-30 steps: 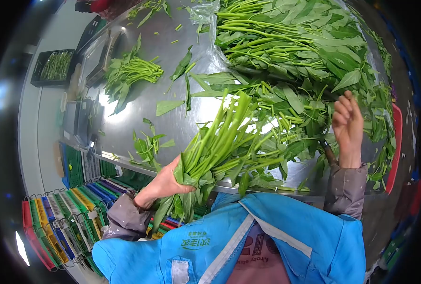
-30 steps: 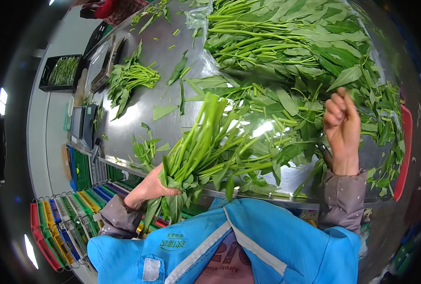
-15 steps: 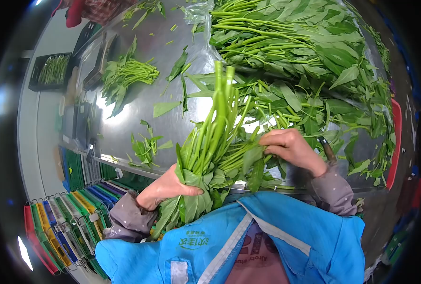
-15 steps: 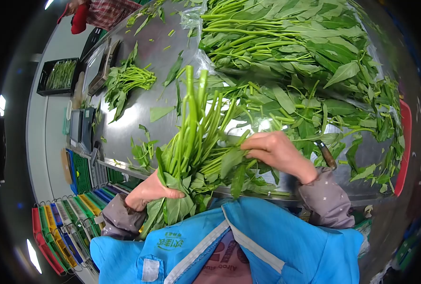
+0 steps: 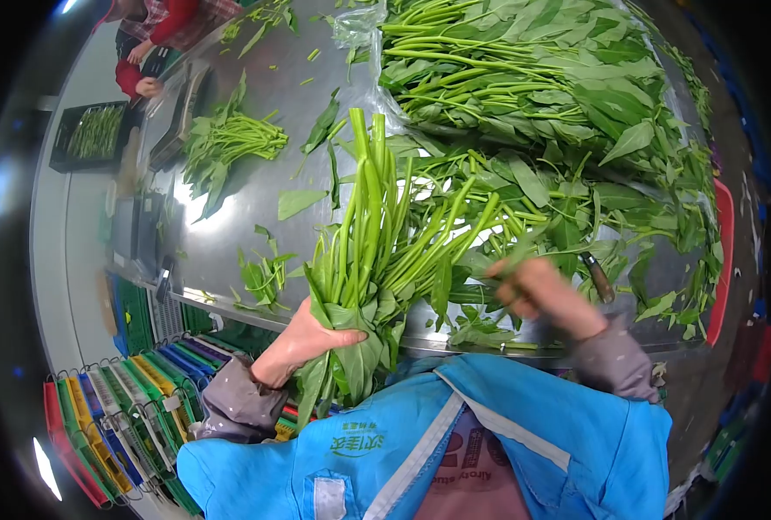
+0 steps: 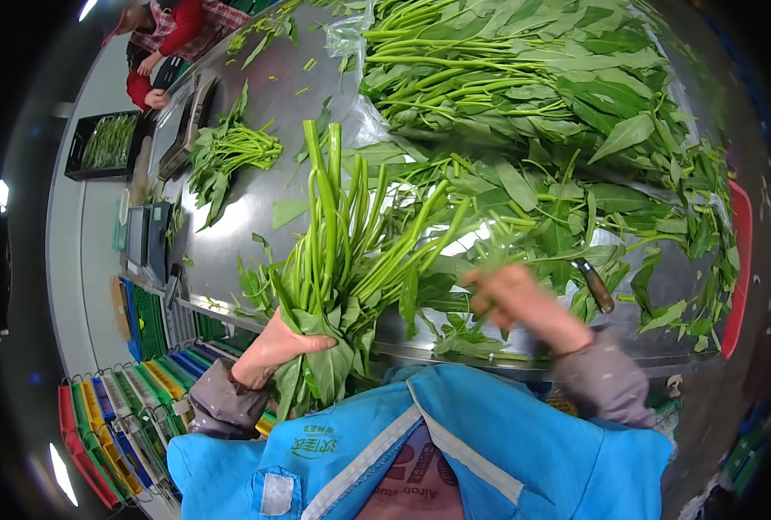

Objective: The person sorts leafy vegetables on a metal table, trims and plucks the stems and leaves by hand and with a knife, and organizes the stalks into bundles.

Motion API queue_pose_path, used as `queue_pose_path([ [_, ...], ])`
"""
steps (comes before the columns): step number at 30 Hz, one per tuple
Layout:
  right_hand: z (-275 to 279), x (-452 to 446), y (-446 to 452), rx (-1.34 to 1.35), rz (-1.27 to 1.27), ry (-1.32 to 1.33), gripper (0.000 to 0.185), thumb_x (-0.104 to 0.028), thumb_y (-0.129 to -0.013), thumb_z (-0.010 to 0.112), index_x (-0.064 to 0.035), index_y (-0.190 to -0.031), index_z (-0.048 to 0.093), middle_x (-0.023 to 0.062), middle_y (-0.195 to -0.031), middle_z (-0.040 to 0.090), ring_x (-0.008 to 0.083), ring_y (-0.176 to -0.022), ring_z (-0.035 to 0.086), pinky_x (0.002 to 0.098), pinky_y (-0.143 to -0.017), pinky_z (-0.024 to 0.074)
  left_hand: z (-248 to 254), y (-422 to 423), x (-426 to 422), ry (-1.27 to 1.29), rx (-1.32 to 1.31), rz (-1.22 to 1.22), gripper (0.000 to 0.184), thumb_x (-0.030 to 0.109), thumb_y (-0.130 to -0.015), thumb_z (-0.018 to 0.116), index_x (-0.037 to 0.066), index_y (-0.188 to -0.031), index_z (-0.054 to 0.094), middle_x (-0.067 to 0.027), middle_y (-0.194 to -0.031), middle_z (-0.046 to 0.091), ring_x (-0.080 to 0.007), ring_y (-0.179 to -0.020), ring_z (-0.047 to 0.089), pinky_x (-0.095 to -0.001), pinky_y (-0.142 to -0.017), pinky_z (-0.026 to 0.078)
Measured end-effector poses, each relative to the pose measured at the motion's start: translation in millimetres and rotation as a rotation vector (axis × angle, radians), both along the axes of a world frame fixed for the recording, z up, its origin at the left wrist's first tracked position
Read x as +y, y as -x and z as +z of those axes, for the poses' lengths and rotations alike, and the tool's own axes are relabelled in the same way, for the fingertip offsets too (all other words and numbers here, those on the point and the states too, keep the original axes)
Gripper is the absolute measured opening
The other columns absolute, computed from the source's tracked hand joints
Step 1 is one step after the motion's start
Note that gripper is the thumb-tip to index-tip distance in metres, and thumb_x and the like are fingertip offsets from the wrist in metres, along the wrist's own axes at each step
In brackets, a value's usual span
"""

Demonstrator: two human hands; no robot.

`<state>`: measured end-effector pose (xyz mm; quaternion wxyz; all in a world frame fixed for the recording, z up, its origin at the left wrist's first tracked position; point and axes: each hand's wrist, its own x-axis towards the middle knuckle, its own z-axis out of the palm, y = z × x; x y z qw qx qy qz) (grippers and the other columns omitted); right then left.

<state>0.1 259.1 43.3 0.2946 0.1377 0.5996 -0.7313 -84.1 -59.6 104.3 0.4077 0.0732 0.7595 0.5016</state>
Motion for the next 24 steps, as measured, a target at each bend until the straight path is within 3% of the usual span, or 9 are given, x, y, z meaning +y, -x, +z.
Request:
queue_pose_path([
  [3,5.8,-63.0,11.0,-0.218,-0.034,0.172,0.025,-0.026,-0.084,0.051,-0.0018,-0.092,0.051,0.0012,-0.064,0.050,0.0053,-0.041,0.041,0.0182,-0.035,0.0290,-2.1,-2.0,6.1,0.027,0.033,-0.067,0.061,0.005,-0.061,0.072,0.000,-0.115,0.045,-0.0078,-0.110,0.051,-0.0161,-0.100,0.047,-0.0296,-0.089,0.036],
  [6,-15.8,-51.9,14.4,-0.062,-0.081,0.269,0.025,-0.024,-0.083,0.053,-0.0010,-0.092,0.051,-0.0007,-0.062,0.048,0.0042,-0.041,0.039,0.0179,-0.035,0.0268,4.5,-1.2,4.0,0.050,0.058,-0.114,0.060,0.006,-0.061,0.072,0.000,-0.115,0.045,-0.0073,-0.110,0.051,-0.0159,-0.101,0.047,-0.0298,-0.090,0.036],
  [10,-28.6,47.5,27.1,0.072,-1.038,0.545,0.025,-0.025,-0.082,0.050,-0.0016,-0.091,0.053,-0.0035,-0.059,0.041,0.0055,-0.045,0.034,0.0196,-0.039,0.0277,6.2,-1.9,-23.5,-0.003,-0.090,0.044,0.062,0.003,-0.063,0.070,0.001,-0.118,0.043,-0.0059,-0.112,0.051,-0.0155,-0.103,0.047,-0.0298,-0.091,0.036],
  [11,-19.5,48.9,27.5,0.075,-1.033,0.542,0.025,-0.025,-0.082,0.050,-0.0016,-0.091,0.053,-0.0035,-0.059,0.041,0.0055,-0.045,0.034,0.0196,-0.039,0.0277,4.0,-2.2,-30.6,-0.047,-0.232,0.128,0.063,0.001,-0.063,0.069,0.001,-0.120,0.042,-0.0060,-0.113,0.051,-0.0156,-0.103,0.047,-0.0298,-0.090,0.036],
  [14,3.1,28.0,26.6,0.144,-0.464,-0.105,0.036,-0.029,-0.085,0.049,0.0016,-0.104,0.052,0.0014,-0.070,0.053,0.0054,-0.055,0.046,0.0162,-0.041,0.0312,7.5,-3.4,-35.3,-0.109,-0.479,0.268,0.067,-0.002,-0.062,0.069,0.001,-0.122,0.040,-0.0067,-0.116,0.050,-0.0167,-0.104,0.048,-0.0307,-0.090,0.037],
  [18,3.9,-26.7,24.6,0.109,-0.227,0.272,0.033,-0.030,-0.085,0.054,-0.0042,-0.104,0.050,0.0032,-0.071,0.056,0.0079,-0.050,0.049,0.0163,-0.039,0.0326,11.8,-4.6,-33.0,-0.069,-0.619,0.333,0.069,-0.001,-0.062,0.071,0.002,-0.123,0.040,-0.0071,-0.117,0.050,-0.0177,-0.106,0.047,-0.0317,-0.091,0.037],
  [20,1.3,-22.1,34.5,-0.072,-0.361,0.229,0.026,-0.028,-0.086,0.053,-0.0041,-0.094,0.049,-0.0016,-0.068,0.051,0.0039,-0.049,0.044,0.0147,-0.038,0.0273,13.4,-4.7,-38.0,-0.055,-0.589,0.228,0.069,0.000,-0.061,0.072,0.002,-0.123,0.041,-0.0071,-0.117,0.050,-0.0182,-0.106,0.047,-0.0318,-0.091,0.037],
  [22,-17.7,23.8,50.4,0.237,-0.724,0.734,0.020,-0.027,-0.087,0.051,-0.0068,-0.085,0.047,-0.0056,-0.063,0.042,0.0008,-0.046,0.035,0.0156,-0.038,0.0220,18.4,-5.8,-42.6,-0.051,-0.589,0.202,0.070,-0.001,-0.060,0.073,0.002,-0.123,0.041,-0.0072,-0.117,0.050,-0.0176,-0.106,0.047,-0.0317,-0.092,0.036],
  [24,0.6,51.4,55.1,0.320,-0.786,0.548,0.018,-0.026,-0.088,0.049,-0.0096,-0.081,0.047,-0.0079,-0.058,0.032,-0.0007,-0.045,0.027,0.0169,-0.038,0.0192,25.8,-8.6,-43.6,-0.004,-0.551,0.160,0.067,-0.006,-0.061,0.067,0.002,-0.122,0.042,-0.0090,-0.114,0.053,-0.0208,-0.103,0.051,-0.0337,-0.088,0.040],
])
